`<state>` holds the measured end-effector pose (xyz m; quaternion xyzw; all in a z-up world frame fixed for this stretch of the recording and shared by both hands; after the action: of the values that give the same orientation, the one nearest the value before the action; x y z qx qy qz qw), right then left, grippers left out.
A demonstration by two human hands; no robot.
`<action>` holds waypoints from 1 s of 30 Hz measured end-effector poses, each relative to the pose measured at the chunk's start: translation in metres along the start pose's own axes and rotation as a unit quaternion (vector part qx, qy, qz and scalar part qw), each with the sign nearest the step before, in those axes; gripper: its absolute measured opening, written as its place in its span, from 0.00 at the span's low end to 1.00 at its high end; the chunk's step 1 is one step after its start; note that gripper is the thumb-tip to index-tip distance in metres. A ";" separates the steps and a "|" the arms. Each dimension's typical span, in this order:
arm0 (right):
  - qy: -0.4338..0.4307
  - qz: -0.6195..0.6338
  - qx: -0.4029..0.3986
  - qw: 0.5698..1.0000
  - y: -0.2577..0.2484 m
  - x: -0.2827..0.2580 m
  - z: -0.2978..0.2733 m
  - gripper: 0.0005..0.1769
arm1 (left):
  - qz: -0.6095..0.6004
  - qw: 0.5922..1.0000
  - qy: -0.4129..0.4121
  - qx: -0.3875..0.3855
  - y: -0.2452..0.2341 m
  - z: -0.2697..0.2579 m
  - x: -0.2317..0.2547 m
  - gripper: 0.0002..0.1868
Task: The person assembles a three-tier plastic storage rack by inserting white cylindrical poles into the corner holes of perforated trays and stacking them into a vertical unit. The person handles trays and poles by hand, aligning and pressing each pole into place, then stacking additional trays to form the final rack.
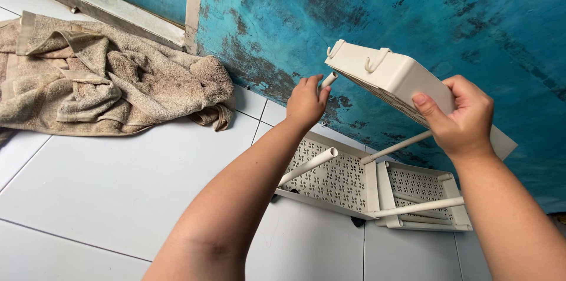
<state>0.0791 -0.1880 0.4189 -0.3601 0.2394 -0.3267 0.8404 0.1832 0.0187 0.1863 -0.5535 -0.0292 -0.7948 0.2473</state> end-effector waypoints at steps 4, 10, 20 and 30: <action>-0.011 -0.017 -0.003 1.000 -0.004 0.006 -0.005 0.26 | -0.024 0.997 -0.004 -0.077 0.026 0.011 -0.004 0.17; -0.055 -0.097 -0.011 0.994 -0.010 0.006 -0.009 0.28 | -0.008 0.995 0.036 -0.092 0.033 0.018 -0.004 0.16; -0.054 -0.125 -0.017 0.990 0.004 0.031 -0.030 0.28 | -0.025 0.994 0.017 -0.107 0.034 0.022 -0.003 0.16; -0.040 -0.072 -0.053 0.995 0.021 0.028 -0.047 0.28 | -0.036 0.995 0.005 -0.093 0.040 0.029 -0.008 0.17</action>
<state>0.0757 -0.2185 0.3689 -0.4333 0.1964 -0.3584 0.8032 0.2271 -0.0040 0.1811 -0.5687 0.0261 -0.8051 0.1663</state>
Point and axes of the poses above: each hand's wrist, its own z-axis towards the middle knuckle, its own y-axis out of the palm, x = y × z, the point moved 10 cm from there along z, towards the middle knuckle
